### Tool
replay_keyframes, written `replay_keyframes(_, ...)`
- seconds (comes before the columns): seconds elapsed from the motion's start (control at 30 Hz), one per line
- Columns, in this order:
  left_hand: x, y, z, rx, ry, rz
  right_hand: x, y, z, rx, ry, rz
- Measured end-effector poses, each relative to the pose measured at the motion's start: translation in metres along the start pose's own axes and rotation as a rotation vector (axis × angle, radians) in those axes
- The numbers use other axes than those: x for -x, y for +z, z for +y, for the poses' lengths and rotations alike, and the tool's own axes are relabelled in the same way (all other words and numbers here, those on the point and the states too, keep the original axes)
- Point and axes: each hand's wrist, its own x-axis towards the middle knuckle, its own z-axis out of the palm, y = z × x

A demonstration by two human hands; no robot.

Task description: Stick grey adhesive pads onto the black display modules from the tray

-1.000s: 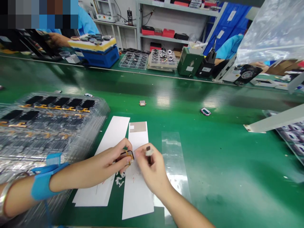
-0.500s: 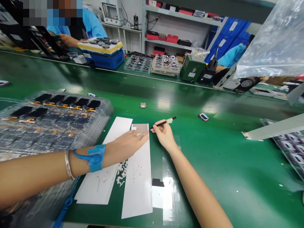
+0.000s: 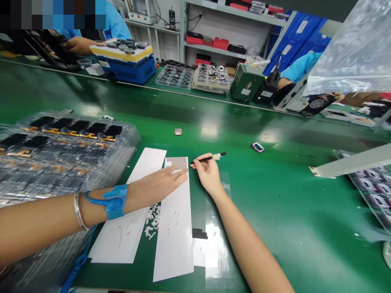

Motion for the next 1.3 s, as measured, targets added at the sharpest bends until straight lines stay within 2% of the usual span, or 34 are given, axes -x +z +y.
replay_keyframes(0.2, -0.003, -0.001, 0.002, -0.004, 0.007, -0.029, 0.001, 0.002, -0.003, 0.001, 0.023, -0.036)
replay_keyframes(0.4, -0.004, -0.005, 0.003, 0.076, -0.026, -0.056, 0.001, 0.005, -0.005, -0.058, 0.056, -0.017)
replay_keyframes(0.57, -0.004, -0.004, 0.002, 0.24, -0.085, -0.024, 0.004, 0.004, -0.024, -0.156, 0.077, 0.029)
replay_keyframes(0.67, -0.001, -0.013, -0.001, 0.392, -0.149, 0.002, 0.017, 0.0, -0.05, -0.207, 0.046, 0.124)
replay_keyframes(0.8, 0.009, -0.036, 0.001, 0.631, -0.278, 0.065, 0.053, 0.004, -0.083, -0.254, -0.039, 0.284)
replay_keyframes(0.87, 0.015, -0.043, 0.008, 0.916, -0.342, 0.106, 0.072, 0.013, -0.09, -0.275, -0.063, 0.327)
replay_keyframes(0.97, 0.023, -0.043, 0.023, 1.512, -0.468, 0.208, 0.093, 0.028, -0.089, -0.289, -0.108, 0.341)
replay_keyframes(1.03, 0.025, -0.039, 0.03, 1.735, -0.497, 0.276, 0.1, 0.035, -0.084, -0.287, -0.151, 0.344)
replay_keyframes(1.17, 0.027, -0.036, 0.039, 1.797, -0.437, 0.33, 0.105, 0.042, -0.079, -0.269, -0.224, 0.345)
replay_keyframes(1.3, 0.03, -0.044, 0.043, 1.77, -0.418, 0.316, 0.109, 0.043, -0.08, -0.232, -0.271, 0.357)
